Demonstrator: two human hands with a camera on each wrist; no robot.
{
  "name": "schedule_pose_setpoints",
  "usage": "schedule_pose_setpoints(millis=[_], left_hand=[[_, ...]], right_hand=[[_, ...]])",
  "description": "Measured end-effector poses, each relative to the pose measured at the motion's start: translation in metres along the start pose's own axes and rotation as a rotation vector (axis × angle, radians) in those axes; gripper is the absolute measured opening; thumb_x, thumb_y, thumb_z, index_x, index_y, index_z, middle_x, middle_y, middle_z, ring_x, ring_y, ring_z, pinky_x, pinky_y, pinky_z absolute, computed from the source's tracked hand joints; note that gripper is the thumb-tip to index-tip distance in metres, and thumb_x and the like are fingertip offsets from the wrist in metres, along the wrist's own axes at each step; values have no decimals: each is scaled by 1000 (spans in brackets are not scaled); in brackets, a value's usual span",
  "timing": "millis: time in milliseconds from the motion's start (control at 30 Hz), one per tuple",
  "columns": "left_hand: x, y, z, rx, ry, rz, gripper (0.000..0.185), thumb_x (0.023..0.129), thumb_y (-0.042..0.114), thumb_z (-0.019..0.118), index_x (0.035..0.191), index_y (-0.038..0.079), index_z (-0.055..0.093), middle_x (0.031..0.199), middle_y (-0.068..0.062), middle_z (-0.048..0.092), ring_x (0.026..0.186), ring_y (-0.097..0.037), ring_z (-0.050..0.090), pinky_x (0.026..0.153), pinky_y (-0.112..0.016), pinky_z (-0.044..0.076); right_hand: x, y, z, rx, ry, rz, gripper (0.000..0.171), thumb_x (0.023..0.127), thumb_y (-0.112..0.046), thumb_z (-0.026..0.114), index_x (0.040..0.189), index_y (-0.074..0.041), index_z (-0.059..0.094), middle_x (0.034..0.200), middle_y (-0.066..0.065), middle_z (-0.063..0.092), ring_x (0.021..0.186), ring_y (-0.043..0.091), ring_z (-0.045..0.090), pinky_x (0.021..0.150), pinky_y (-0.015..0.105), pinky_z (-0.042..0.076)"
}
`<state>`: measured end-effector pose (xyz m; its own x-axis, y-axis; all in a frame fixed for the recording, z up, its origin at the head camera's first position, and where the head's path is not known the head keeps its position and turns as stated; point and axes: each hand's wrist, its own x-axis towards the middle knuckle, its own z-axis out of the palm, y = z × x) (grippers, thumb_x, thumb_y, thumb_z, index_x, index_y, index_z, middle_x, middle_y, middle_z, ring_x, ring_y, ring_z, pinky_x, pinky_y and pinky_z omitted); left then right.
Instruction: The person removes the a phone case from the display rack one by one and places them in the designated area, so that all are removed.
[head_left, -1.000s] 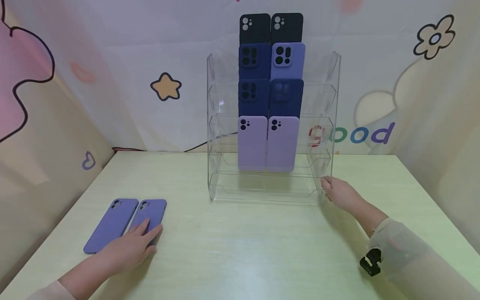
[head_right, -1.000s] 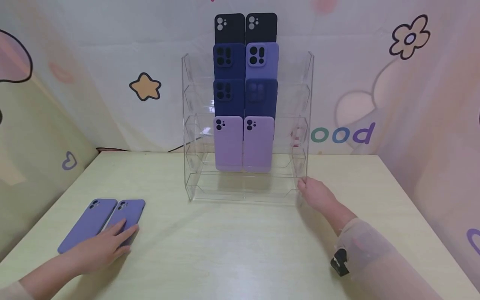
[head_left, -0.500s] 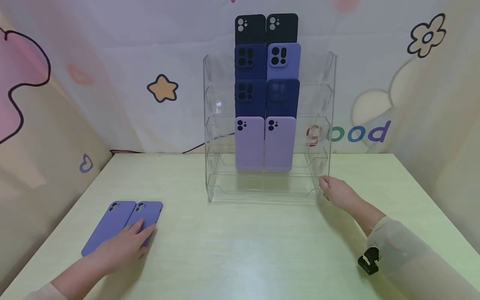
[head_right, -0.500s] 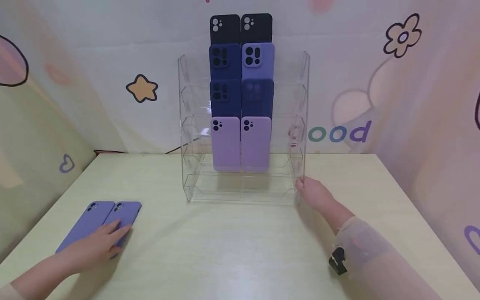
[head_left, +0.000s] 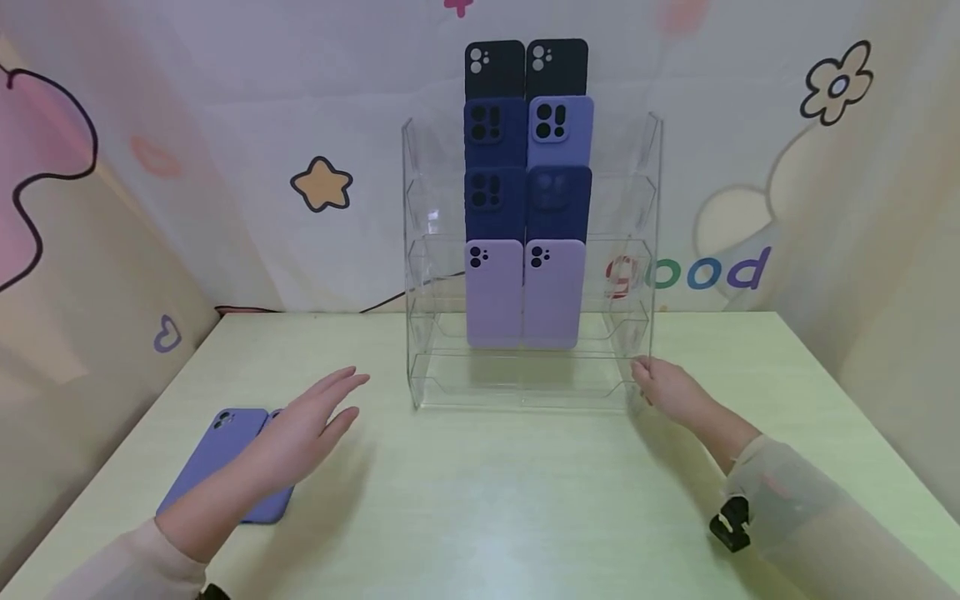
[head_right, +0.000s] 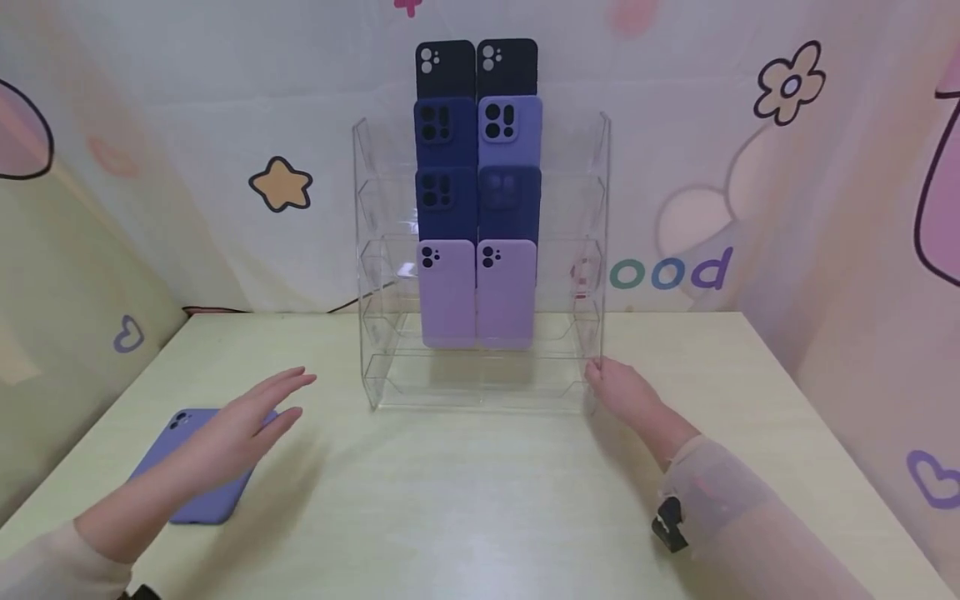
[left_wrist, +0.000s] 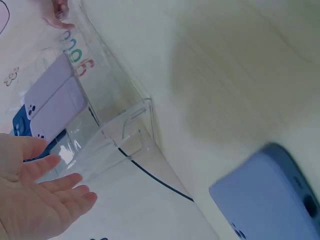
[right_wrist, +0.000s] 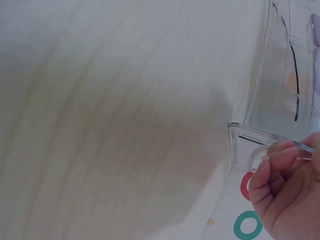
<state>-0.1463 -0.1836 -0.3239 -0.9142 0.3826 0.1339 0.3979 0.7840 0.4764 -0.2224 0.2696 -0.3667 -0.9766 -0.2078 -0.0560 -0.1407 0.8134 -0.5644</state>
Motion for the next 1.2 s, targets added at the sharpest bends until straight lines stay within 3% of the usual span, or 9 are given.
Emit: schedule_pose_setpoints(millis=[167, 433, 533, 733, 933, 1100, 1200], left_hand=[[19, 8, 6, -124, 38, 29, 44, 101, 20, 43, 142, 7, 36, 148, -15, 30, 135, -33, 27, 105, -53, 26], [58, 24, 10, -491, 70, 57, 44, 101, 17, 41, 142, 2, 34, 145, -14, 35, 133, -29, 32, 105, -47, 30], [72, 30, 14, -568, 77, 69, 43, 100, 12, 41, 141, -1, 35, 143, -16, 39, 132, -30, 35, 106, -45, 30], [100, 37, 26, -663, 123, 49, 41, 99, 8, 43, 139, -1, 37, 138, -20, 44, 128, -31, 41, 103, -42, 35], [120, 44, 34, -686, 143, 4, 42, 99, 9, 45, 139, 2, 38, 138, -17, 45, 127, -28, 42, 103, -39, 36], [131, 48, 36, -700, 159, -23, 42, 99, 13, 45, 140, 5, 39, 139, -14, 44, 127, -25, 42, 103, -38, 35], [137, 49, 41, -711, 171, -28, 43, 99, 13, 46, 140, 4, 38, 139, -15, 43, 128, -27, 41, 103, -39, 35]], right_hand=[[-2, -2, 0, 3, -12, 22, 39, 102, -21, 24, 109, 8, 49, 61, 2, 43, 56, 16, 38, 53, 31, 33], [-3, -2, -3, 12, -20, 21, 35, 101, -20, 23, 100, 5, 48, 59, 2, 43, 54, 16, 39, 52, 30, 34], [-3, 0, -3, 24, -27, 24, 40, 102, -22, 23, 109, 8, 48, 58, 1, 41, 52, 15, 37, 52, 30, 34], [-1, 4, -2, 44, -35, 20, 42, 102, -23, 22, 113, 9, 46, 56, 0, 40, 50, 14, 36, 51, 30, 33], [-1, 2, 0, 71, -44, 21, 47, 103, -24, 23, 127, 13, 41, 56, 0, 40, 49, 14, 35, 51, 30, 34], [-1, 3, 1, 91, -24, 18, 36, 102, -24, 22, 98, 3, 45, 56, 0, 39, 50, 14, 35, 50, 30, 34], [-2, 4, 3, 113, -26, 14, 35, 103, -25, 21, 93, 1, 43, 57, 1, 39, 51, 15, 36, 50, 30, 34]])
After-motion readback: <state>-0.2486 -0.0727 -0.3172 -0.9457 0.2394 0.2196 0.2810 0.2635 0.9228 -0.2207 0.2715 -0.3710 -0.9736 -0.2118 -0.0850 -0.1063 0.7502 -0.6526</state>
